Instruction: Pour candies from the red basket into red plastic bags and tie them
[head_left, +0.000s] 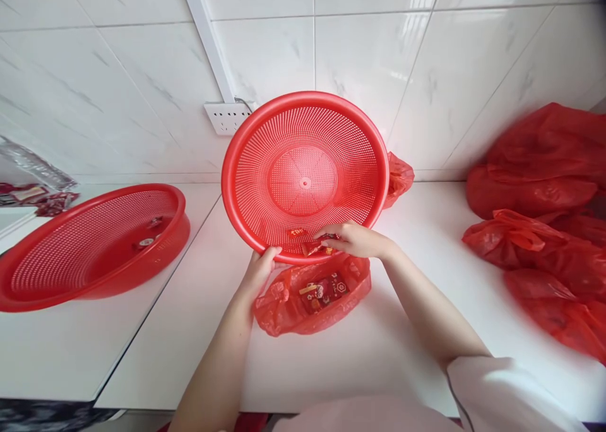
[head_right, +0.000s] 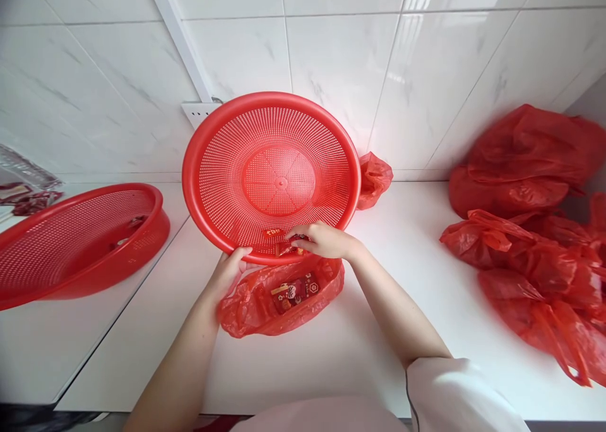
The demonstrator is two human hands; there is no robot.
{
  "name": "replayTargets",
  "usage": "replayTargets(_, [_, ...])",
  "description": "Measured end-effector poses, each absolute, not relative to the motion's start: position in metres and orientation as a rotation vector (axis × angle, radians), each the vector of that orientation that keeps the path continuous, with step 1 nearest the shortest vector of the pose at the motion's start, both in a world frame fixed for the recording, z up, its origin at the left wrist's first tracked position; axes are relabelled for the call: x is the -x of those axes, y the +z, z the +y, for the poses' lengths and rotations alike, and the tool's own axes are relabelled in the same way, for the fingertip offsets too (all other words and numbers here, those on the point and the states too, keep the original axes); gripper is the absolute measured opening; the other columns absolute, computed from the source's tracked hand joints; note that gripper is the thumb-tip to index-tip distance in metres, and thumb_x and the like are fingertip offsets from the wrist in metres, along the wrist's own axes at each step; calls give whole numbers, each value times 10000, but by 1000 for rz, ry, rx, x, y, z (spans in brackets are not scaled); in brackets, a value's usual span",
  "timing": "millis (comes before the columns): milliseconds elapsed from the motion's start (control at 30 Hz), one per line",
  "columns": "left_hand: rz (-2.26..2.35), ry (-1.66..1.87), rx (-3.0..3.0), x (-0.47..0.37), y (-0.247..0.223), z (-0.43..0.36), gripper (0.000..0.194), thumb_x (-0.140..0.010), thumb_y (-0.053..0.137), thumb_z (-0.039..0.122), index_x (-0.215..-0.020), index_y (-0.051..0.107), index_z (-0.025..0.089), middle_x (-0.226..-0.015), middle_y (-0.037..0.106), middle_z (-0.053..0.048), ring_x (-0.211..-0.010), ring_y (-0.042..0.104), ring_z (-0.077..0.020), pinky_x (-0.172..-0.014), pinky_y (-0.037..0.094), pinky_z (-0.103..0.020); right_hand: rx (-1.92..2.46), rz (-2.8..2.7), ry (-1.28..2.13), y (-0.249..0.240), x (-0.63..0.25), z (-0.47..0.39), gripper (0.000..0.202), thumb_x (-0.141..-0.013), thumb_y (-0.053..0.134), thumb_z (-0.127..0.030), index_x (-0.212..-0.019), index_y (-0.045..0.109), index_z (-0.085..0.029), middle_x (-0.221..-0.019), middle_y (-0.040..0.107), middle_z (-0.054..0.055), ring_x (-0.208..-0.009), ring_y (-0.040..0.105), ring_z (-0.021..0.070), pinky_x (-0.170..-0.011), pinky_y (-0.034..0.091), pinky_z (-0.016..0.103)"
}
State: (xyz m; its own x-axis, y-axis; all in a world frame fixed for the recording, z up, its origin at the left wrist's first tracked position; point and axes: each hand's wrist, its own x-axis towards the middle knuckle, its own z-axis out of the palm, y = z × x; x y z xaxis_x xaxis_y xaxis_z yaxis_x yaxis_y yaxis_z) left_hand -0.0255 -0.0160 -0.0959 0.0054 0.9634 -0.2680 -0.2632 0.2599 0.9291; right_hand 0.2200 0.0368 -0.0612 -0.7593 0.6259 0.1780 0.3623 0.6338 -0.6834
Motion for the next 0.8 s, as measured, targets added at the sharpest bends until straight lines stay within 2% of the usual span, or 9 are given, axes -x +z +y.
replayTargets(133, [1151,1156,-809,25,-95,-16,318,-724,649,249,-1024,619,147,-933,732,-103,-913,716,-300,-769,586,-409,723,-2388,1084,-54,-221,32,307,-951,541,-325,-1207,641,-189,-1019,732,46,-824,693,146,-779,530,270])
replayTargets(300, [1119,1177,-845,23,-89,-17,352,-760,614,267,-1084,631,130,-990,730,-120,-952,705,-316,-798,578,-432,595,-2421,1324,-49,-218,24,333,-929,583,-341,-1214,641,-179,-1085,724,58,-939,697,161,-843,538,278])
replayTargets(367, [1112,1188,-876,25,-89,-17,380,-768,617,266,-1127,622,142,-1025,725,-114,-985,696,-310,-823,573,-430,607,-2411,1194,-49,-214,24,311,-953,544,-372,-1168,666,-183,-1071,727,55,-965,689,168,-878,528,294])
replayTargets(433, [1114,1188,-878,27,-90,-16,400,-764,629,273,-1147,614,159,-1039,724,-106,-987,696,-304,-817,577,-422,680,-2335,918,-52,-206,27,321,-980,488,-381,-1162,665,-186,-1117,711,66,-1018,668,181,-935,507,328])
replayTargets(533, [1144,1186,-864,28,-94,-16,420,-746,655,288,-1149,609,180,-1034,726,-95,-947,705,-294,-774,586,-405,755,-2307,588,-65,-189,36,417,-977,491,-359,-1349,536,-176,-1380,562,129,-1265,533,240,-1073,416,427])
replayTargets(600, [1179,1199,-873,27,-97,-17,437,-732,669,298,-1150,606,188,-1041,721,-87,-929,707,-283,-758,587,-391,748,-2378,498,-76,-177,42,471,-969,505,-327,-1413,466,-173,-1452,483,155,-1342,454,264,-1103,377,479])
replayTargets(667, [1210,1217,-893,25,-100,-17,432,-714,681,316,-1119,614,183,-1055,713,-85,-926,704,-279,-745,586,-381,719,-2417,482,-85,-169,45,405,-977,480,-263,-1370,515,-171,-1368,558,156,-1278,514,253,-1065,420,467])
replayTargets(800, [1232,1264,-905,25,-103,-15,369,-698,685,355,-1009,625,166,-1031,699,-84,-933,691,-278,-723,579,-361,655,-2385,565,-85,-174,37,283,-969,456,-174,-1170,653,-153,-1111,682,119,-1045,636,203,-937,509,365])
